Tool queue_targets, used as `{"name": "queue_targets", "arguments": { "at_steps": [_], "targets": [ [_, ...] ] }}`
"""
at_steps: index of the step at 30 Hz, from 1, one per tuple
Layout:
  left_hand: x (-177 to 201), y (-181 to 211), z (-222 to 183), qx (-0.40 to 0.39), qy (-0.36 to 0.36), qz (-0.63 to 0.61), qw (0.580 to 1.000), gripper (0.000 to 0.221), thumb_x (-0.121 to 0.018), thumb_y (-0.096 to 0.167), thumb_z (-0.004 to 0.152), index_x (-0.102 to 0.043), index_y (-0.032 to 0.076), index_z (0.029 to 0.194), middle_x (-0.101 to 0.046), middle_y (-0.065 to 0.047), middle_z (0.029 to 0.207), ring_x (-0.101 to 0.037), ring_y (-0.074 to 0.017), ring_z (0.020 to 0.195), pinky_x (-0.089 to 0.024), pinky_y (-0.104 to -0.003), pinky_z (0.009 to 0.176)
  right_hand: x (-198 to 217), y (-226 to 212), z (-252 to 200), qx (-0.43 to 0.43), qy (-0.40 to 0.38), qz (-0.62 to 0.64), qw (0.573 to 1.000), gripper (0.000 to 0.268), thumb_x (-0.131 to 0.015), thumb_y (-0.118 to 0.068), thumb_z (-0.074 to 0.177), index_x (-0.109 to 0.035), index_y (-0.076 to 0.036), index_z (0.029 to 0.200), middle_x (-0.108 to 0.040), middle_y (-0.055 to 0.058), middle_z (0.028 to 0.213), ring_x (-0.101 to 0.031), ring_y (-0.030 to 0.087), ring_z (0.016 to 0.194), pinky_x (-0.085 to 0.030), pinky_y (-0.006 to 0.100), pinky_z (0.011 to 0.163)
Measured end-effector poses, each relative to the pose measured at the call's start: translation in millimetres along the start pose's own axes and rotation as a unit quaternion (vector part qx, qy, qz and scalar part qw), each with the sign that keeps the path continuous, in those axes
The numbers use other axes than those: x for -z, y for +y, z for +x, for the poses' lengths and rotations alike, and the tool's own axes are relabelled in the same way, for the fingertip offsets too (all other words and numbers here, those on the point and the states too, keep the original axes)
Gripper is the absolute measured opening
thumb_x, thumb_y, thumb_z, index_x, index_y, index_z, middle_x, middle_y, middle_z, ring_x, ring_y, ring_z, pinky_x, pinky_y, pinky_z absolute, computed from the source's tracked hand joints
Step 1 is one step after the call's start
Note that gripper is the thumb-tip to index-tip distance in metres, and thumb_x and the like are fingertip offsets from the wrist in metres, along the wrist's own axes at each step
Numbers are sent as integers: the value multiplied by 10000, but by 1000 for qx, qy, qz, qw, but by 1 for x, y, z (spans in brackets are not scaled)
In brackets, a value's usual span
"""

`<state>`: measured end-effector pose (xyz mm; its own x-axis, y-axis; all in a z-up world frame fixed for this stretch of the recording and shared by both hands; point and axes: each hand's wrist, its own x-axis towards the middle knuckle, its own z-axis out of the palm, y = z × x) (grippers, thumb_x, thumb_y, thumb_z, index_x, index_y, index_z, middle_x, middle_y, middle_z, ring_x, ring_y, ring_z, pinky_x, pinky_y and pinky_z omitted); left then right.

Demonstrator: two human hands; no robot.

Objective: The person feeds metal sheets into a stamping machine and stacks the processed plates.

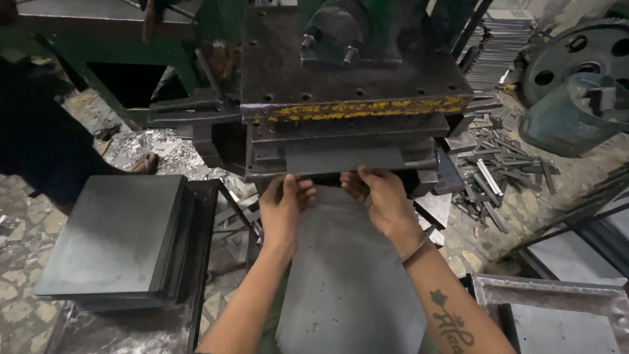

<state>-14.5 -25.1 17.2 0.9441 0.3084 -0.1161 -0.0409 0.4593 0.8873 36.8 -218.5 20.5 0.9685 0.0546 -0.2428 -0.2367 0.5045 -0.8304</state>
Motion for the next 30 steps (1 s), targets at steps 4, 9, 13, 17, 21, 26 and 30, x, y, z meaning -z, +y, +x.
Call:
{"name": "queue_targets", "arguments": {
  "at_steps": [4,9,13,17,21,26,30],
  "targets": [
    [19,13,-11,59,-7,79,995,322,-567,303,1049,-695,10,1094,-763,-97,946,-734,-171,812,-595,-309,747,-2,-1,-3,-5,7,-13,1000,232,-582,-130,1024,-597,97,1074,-709,196,1038,-716,276,952,-628,374,864],
    [149,7,31,20,-66,156,985,275,-553,268,1008,-696,67,1129,-779,-74,1023,-747,-166,874,-604,-318,761,0,1,-4,2,-2,-10,1000,238,-576,-136,1023,-585,94,1080,-701,195,1046,-713,273,958,-625,383,876],
    [225,89,46,-76,17,302,950,227,-549,208,1049,-683,42,1127,-776,-56,1024,-728,-141,881,-560,-275,729,3,8,2,15,-20,-9,1000,240,-571,-145,1030,-583,87,1091,-693,182,1043,-700,262,947,-612,390,878],
    [321,113,59,-113,140,397,900,244,-561,228,1148,-720,44,1170,-701,-186,1029,-646,-255,782,-432,-367,654,7,13,4,16,-27,-10,999,251,-563,-160,1043,-591,84,1095,-695,172,1052,-691,251,947,-604,382,880],
    [389,72,53,-181,163,737,630,412,-550,369,1116,-641,41,1348,-685,-279,1168,-650,-433,1041,-518,-499,851,5,10,3,16,-29,-11,999,231,-553,-166,1053,-584,62,1074,-694,164,1045,-692,247,946,-610,381,884],
    [298,23,-39,-221,130,855,451,920,-560,618,894,-424,-83,1474,-411,-348,1519,-403,-482,1417,-349,-589,1131,2,14,6,9,-13,7,1000,190,-547,-166,1046,-558,23,1035,-699,164,1031,-704,253,935,-612,389,873],
    [299,0,-58,-189,151,841,484,811,-581,441,925,-412,-82,1521,-372,-293,1615,-343,-430,1528,-307,-532,1239,4,17,15,-30,-11,56,998,212,-550,-174,1033,-601,30,1004,-703,159,976,-706,250,880,-599,388,831]
  ]
}}
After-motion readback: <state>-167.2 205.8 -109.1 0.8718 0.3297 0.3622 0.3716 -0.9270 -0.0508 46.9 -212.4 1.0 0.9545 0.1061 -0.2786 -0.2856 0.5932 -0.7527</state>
